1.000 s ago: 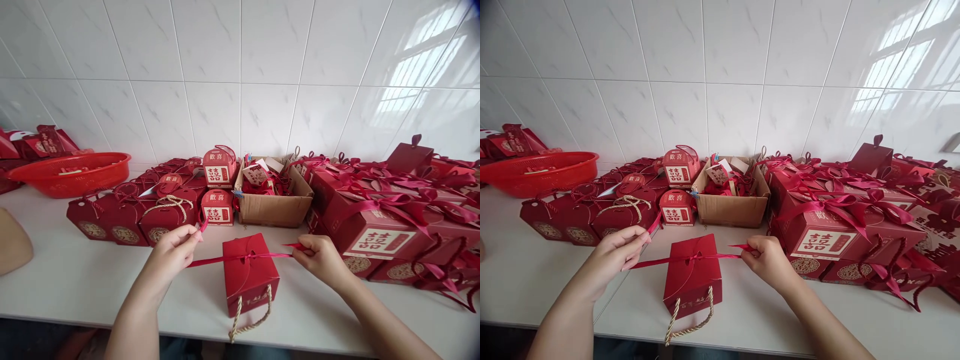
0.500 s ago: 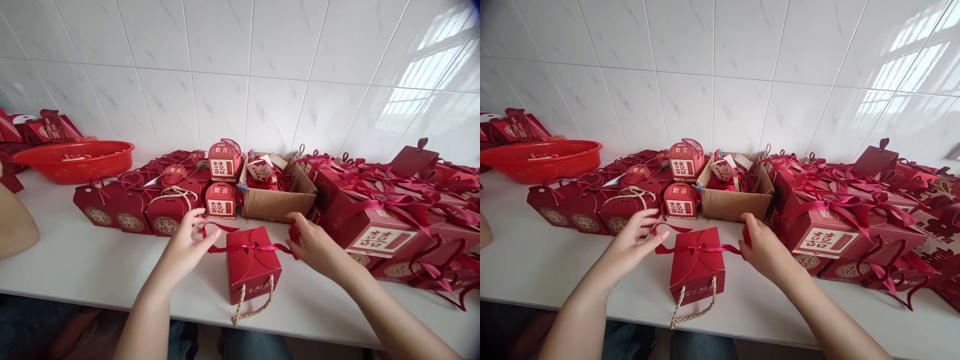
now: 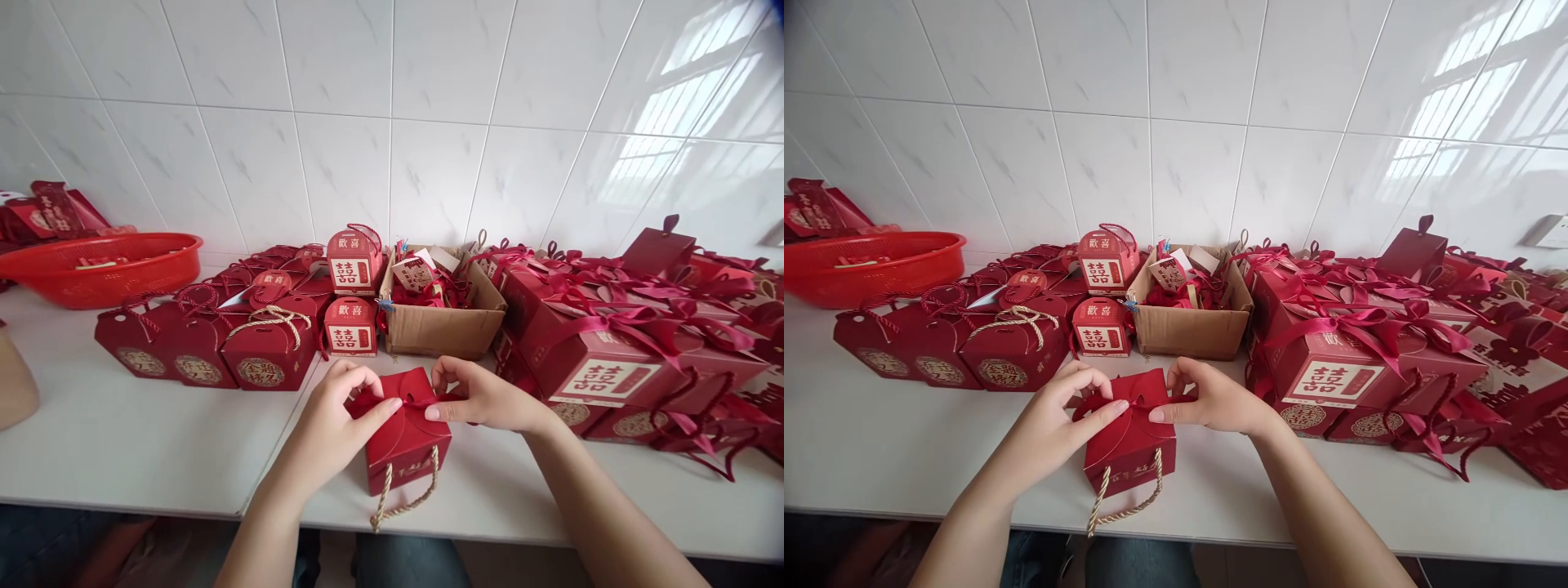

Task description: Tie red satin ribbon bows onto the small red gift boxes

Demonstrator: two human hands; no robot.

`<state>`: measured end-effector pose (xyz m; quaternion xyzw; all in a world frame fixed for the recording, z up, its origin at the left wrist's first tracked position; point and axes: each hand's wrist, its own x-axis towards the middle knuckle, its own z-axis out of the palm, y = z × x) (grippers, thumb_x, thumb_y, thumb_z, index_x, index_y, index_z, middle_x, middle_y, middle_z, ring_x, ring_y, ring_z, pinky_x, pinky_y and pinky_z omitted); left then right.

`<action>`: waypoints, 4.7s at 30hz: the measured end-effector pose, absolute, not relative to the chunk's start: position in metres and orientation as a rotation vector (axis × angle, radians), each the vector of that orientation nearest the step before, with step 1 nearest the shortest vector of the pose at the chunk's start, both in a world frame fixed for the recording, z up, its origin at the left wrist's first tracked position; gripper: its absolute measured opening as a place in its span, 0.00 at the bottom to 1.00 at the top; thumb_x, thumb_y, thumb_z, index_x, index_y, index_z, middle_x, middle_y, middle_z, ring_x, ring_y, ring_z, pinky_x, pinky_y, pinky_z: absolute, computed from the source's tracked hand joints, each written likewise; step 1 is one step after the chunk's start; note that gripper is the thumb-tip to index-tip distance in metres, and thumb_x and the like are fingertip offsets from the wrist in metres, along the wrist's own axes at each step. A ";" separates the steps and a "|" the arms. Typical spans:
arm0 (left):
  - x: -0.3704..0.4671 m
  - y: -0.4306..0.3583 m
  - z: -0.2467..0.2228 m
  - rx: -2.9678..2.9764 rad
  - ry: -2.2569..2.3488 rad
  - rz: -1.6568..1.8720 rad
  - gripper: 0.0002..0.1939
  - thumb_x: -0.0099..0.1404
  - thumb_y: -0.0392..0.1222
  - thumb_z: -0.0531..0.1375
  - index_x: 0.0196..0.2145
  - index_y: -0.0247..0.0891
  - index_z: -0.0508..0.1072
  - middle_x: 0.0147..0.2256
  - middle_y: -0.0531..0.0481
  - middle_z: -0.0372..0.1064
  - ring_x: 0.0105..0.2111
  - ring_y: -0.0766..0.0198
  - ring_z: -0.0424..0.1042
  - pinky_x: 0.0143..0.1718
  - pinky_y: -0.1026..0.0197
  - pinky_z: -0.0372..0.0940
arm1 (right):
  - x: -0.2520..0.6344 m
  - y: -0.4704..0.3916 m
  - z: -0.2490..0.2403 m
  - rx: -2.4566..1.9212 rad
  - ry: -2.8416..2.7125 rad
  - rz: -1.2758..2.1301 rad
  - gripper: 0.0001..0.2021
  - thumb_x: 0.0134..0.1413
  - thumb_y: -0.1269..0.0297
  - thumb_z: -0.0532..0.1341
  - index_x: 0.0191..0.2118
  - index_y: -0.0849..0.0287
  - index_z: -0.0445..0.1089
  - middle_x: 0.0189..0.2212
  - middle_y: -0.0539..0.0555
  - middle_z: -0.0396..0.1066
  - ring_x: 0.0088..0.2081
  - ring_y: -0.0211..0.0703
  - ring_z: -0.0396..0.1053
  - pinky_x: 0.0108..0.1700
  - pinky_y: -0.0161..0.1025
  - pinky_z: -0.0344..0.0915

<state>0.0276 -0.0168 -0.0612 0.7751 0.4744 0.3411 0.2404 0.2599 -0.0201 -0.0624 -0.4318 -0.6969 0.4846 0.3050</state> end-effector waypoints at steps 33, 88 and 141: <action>0.064 -0.003 -0.065 2.065 1.250 0.877 0.14 0.56 0.53 0.61 0.36 0.43 0.76 0.35 0.49 0.68 0.38 0.57 0.69 0.40 0.57 0.66 | 0.291 -0.015 -0.048 -0.905 -1.650 1.846 0.14 0.56 0.56 0.62 0.30 0.65 0.70 0.16 0.46 0.65 0.13 0.26 0.53 0.14 0.27 0.47; 0.066 -0.017 -0.059 2.038 1.231 0.914 0.09 0.59 0.45 0.61 0.37 0.43 0.77 0.35 0.50 0.67 0.37 0.61 0.71 0.39 0.61 0.68 | 0.284 -0.029 -0.059 -1.061 -1.680 -0.079 0.03 0.57 0.70 0.56 0.37 0.57 0.66 0.29 0.52 0.71 0.26 0.37 0.65 0.27 0.34 0.62; 0.078 -0.013 -0.063 1.735 0.974 1.181 0.08 0.62 0.45 0.60 0.36 0.41 0.76 0.50 0.46 0.67 0.56 0.56 0.63 0.56 0.55 0.58 | 0.257 -0.029 -0.078 -1.033 -1.695 0.187 0.06 0.56 0.72 0.57 0.39 0.56 0.68 0.34 0.52 0.75 0.36 0.40 0.73 0.39 0.35 0.69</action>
